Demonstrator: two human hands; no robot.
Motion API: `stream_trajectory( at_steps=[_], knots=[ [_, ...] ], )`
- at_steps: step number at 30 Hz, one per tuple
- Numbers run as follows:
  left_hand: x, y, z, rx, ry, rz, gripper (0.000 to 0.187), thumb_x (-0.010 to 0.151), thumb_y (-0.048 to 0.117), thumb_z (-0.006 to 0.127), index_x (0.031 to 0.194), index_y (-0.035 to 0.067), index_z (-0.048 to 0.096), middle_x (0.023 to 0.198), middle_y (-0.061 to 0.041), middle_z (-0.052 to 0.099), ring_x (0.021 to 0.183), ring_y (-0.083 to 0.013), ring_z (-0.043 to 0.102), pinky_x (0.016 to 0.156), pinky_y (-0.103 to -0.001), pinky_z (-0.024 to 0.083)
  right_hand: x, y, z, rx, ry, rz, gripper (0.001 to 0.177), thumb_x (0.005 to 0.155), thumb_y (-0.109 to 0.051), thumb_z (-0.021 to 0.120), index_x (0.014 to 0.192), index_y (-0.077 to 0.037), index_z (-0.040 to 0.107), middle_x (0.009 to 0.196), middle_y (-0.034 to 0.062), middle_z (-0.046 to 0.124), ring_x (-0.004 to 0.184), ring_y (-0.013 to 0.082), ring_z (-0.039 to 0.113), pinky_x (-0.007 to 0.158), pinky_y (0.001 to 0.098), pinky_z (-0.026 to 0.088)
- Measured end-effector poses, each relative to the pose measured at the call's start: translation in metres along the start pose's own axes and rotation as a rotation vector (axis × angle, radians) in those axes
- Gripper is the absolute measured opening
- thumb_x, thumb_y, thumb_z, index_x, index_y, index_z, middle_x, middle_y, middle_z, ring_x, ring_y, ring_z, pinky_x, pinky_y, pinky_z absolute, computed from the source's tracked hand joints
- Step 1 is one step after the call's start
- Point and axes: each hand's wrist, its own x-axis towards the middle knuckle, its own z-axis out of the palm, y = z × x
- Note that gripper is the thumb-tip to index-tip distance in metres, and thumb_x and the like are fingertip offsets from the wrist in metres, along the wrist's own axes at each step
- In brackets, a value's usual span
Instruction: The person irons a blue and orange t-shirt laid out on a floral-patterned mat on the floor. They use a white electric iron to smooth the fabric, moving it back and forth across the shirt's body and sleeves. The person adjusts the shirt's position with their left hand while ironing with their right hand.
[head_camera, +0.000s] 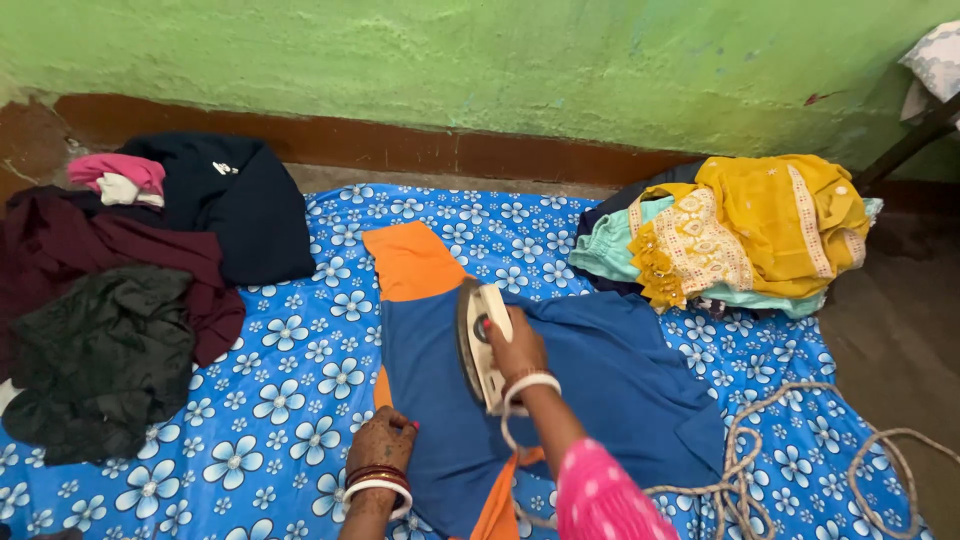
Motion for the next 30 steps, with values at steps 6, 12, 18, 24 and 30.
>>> stream_trajectory(
  at_steps=[6, 12, 18, 24, 30],
  knots=[
    [0.009, -0.009, 0.006, -0.064, 0.043, 0.058, 0.022, 0.090, 0.029, 0.067, 0.102, 0.012, 0.076, 0.105, -0.008, 0.079, 0.101, -0.0271, 0.076, 0.092, -0.039, 0.059, 0.016, -0.004, -0.001, 0.051, -0.086, 0.005, 0.041, 0.092, -0.028, 0.068, 0.129, -0.013, 0.062, 0.084, 0.0123, 0.075, 0.061, 0.0200, 0.071, 0.058, 0.0364, 0.057],
    [0.016, -0.010, 0.010, -0.049, 0.092, 0.087, 0.027, 0.090, 0.032, 0.064, 0.103, 0.012, 0.076, 0.106, -0.012, 0.078, 0.101, -0.0322, 0.074, 0.092, -0.043, 0.057, -0.060, 0.035, -0.022, 0.073, -0.273, -0.061, 0.038, 0.089, -0.025, 0.069, 0.126, -0.015, 0.066, 0.087, 0.0089, 0.076, 0.061, 0.0148, 0.069, 0.054, 0.0345, 0.059],
    [0.012, -0.007, 0.008, -0.021, 0.064, 0.049, 0.027, 0.093, 0.033, 0.063, 0.105, 0.012, 0.075, 0.105, -0.012, 0.078, 0.100, -0.0325, 0.075, 0.090, -0.043, 0.057, -0.039, 0.005, 0.003, 0.037, -0.223, -0.181, 0.037, 0.088, -0.023, 0.067, 0.124, -0.014, 0.067, 0.080, 0.0095, 0.076, 0.057, 0.0168, 0.072, 0.053, 0.0350, 0.059],
    [0.007, -0.013, 0.007, -0.046, 0.111, 0.090, 0.026, 0.092, 0.032, 0.065, 0.104, 0.012, 0.076, 0.102, -0.012, 0.079, 0.098, -0.0320, 0.075, 0.088, -0.042, 0.058, -0.002, -0.007, 0.019, -0.081, -0.045, -0.059, 0.038, 0.092, -0.031, 0.064, 0.127, -0.018, 0.063, 0.082, 0.0145, 0.076, 0.061, 0.0262, 0.075, 0.059, 0.0390, 0.060],
    [0.009, -0.017, 0.009, -0.048, 0.090, 0.087, 0.027, 0.094, 0.034, 0.064, 0.104, 0.012, 0.075, 0.101, -0.011, 0.080, 0.096, -0.0312, 0.076, 0.087, -0.041, 0.059, -0.021, 0.079, -0.058, -0.073, 0.157, 0.069, 0.036, 0.092, -0.033, 0.067, 0.123, -0.015, 0.065, 0.081, 0.0161, 0.077, 0.062, 0.0270, 0.076, 0.057, 0.0422, 0.060]
  ],
)
